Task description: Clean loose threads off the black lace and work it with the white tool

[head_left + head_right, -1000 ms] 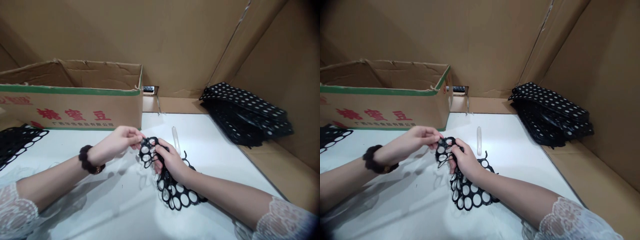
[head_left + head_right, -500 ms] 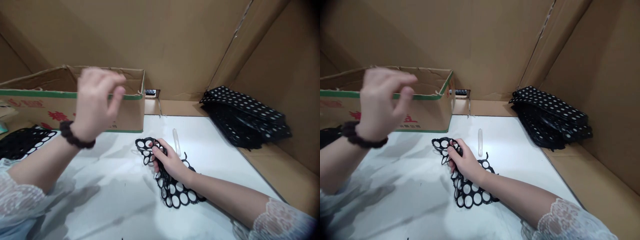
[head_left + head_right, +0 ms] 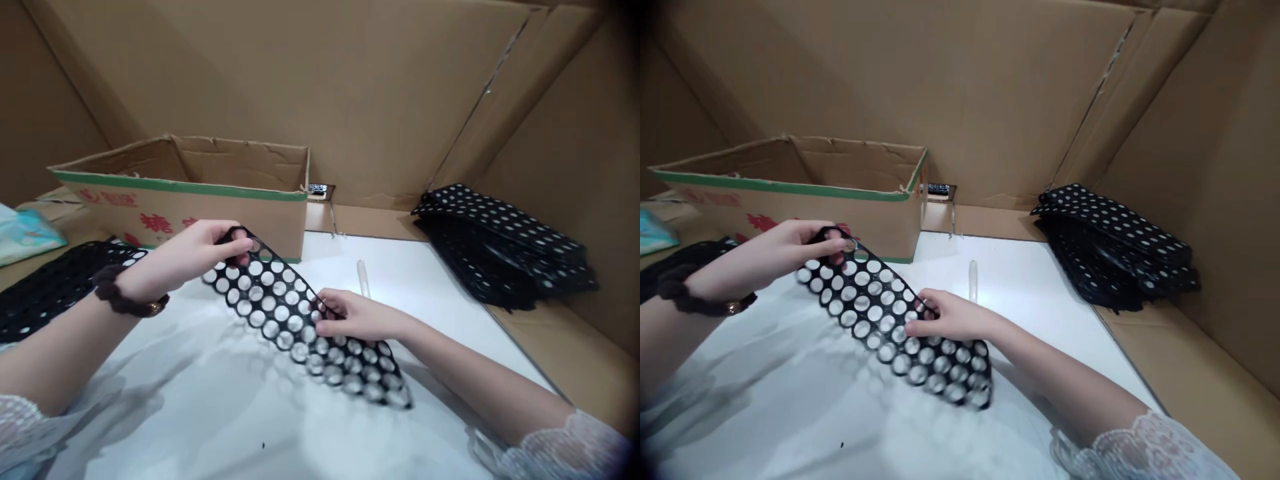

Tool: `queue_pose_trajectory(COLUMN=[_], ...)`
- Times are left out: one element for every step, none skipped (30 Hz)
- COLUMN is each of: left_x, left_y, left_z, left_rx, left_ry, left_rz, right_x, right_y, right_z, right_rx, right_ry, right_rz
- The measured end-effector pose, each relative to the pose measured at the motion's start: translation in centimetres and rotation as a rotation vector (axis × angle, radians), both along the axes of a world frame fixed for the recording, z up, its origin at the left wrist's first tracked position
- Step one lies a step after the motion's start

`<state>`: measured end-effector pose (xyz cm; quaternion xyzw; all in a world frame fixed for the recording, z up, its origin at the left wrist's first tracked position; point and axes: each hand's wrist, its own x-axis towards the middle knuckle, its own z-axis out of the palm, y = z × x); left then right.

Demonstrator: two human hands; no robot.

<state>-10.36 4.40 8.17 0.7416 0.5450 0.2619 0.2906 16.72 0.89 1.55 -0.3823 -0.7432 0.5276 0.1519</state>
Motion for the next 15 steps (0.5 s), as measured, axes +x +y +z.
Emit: queue_pose_trajectory(left_x=[-0.8, -1.6, -2.4, -3.1, -3.7, -4.3, -4.8, -5.2, -5.6, -6.0, -6.5, -7.0, -7.6, -8.3, -9.0], left_y=[-0.1, -0.1, -0.2, -0.2, -0.3, -0.5, -0.7, -0.9, -1.2, -1.6, -2.0, -2.5, -2.9, -3.3, -3.7], left_z=[-0.1, -0.3, -0.4, -0.6, -0.6, -0.6, -0.6, -0.4, -0.2, 0.1, 0.3, 0.6, 0.8, 0.9, 1.0], left_rx=[-0.011, -0.018, -0.025, -0.036, -0.043, -0.036, -0.015, 0.015, 0.047, 0.073, 0.094, 0.111, 0.124, 0.134, 0.136], left_ry=[0.002, 0.024, 0.049, 0.06, 0.069, 0.081, 0.101, 0.129, 0.163, 0.202, 0.24, 0.275, 0.309, 0.344, 0.378], left_rz=[0.019, 0.037, 0.056, 0.08, 0.101, 0.115, 0.125, 0.134, 0.146, 0.157, 0.165, 0.171, 0.175, 0.179, 0.182], right_x=[0.4, 0.8, 1.0, 1.1, 1.0, 0.8, 0.4, -0.2, -0.8, -1.6, -2.3, -2.9, -3.5, -4.0, -4.3], right_y=[0.2, 0.3, 0.4, 0.4, 0.3, 0.1, -0.2, -0.6, -1.0, -1.5, -1.9, -2.3, -2.6, -2.9, -3.0], right_z=[0.3, 0.5, 0.6, 0.7, 0.7, 0.7, 0.6, 0.6, 0.6, 0.7, 0.8, 0.9, 1.0, 1.0, 1.0], right_rx=[-0.03, -0.068, -0.101, -0.11, -0.104, -0.071, -0.022, 0.046, 0.13, 0.217, 0.286, 0.333, 0.363, 0.386, 0.41], right_ry=[-0.054, -0.107, -0.156, -0.189, -0.221, -0.253, -0.294, -0.339, -0.389, -0.429, -0.465, -0.493, -0.518, -0.545, -0.576], right_rz=[0.035, 0.063, 0.105, 0.118, 0.117, 0.098, 0.075, 0.049, 0.034, 0.012, -0.008, -0.004, 0.01, 0.013, -0.009])
